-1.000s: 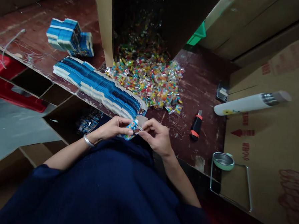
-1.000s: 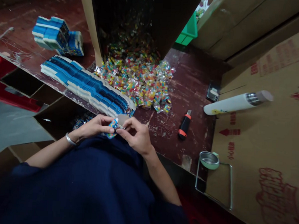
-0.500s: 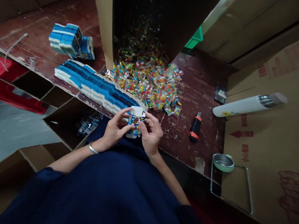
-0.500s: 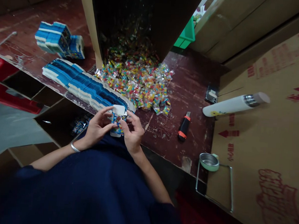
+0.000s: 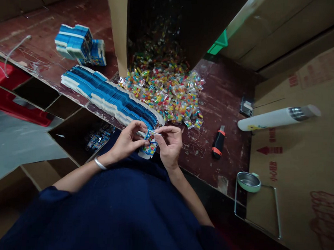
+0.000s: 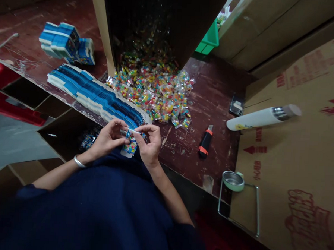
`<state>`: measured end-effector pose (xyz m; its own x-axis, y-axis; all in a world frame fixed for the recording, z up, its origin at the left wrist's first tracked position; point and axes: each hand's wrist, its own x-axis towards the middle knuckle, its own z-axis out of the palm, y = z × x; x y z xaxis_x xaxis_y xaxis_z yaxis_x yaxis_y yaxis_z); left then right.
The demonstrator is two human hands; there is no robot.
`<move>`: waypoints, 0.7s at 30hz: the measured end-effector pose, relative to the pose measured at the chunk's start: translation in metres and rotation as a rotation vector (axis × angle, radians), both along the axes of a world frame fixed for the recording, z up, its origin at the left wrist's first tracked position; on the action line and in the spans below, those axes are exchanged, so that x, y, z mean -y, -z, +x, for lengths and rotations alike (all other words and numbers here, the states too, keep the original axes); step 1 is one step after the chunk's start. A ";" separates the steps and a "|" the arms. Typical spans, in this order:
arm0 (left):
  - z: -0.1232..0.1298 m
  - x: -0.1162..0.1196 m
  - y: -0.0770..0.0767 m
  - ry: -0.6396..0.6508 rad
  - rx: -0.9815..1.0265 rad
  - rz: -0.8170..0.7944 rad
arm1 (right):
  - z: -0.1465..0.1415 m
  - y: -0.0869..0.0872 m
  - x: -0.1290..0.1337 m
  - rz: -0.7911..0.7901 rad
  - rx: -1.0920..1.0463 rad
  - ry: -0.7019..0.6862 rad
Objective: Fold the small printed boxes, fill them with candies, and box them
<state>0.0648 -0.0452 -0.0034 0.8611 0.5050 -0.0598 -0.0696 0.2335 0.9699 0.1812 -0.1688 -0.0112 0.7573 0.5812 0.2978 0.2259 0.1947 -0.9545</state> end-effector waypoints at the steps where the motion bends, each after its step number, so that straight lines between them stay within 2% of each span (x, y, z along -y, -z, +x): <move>1: -0.001 0.000 0.000 0.005 -0.002 0.011 | 0.001 -0.002 -0.001 0.006 -0.017 -0.041; 4: -0.005 -0.002 0.002 0.007 0.000 0.090 | 0.008 -0.011 -0.002 -0.067 -0.100 -0.161; 9: -0.011 -0.004 0.004 0.074 0.006 0.192 | 0.024 -0.020 0.001 -0.247 -0.210 -0.211; 13: -0.012 -0.003 0.000 0.101 0.002 0.159 | 0.030 -0.023 0.002 -0.273 -0.119 -0.219; 17: -0.010 -0.001 -0.003 0.119 -0.006 0.098 | 0.024 -0.027 0.005 -0.243 0.038 -0.217; 21: -0.010 0.002 -0.001 0.114 -0.017 0.003 | 0.020 -0.029 0.013 -0.222 0.184 -0.299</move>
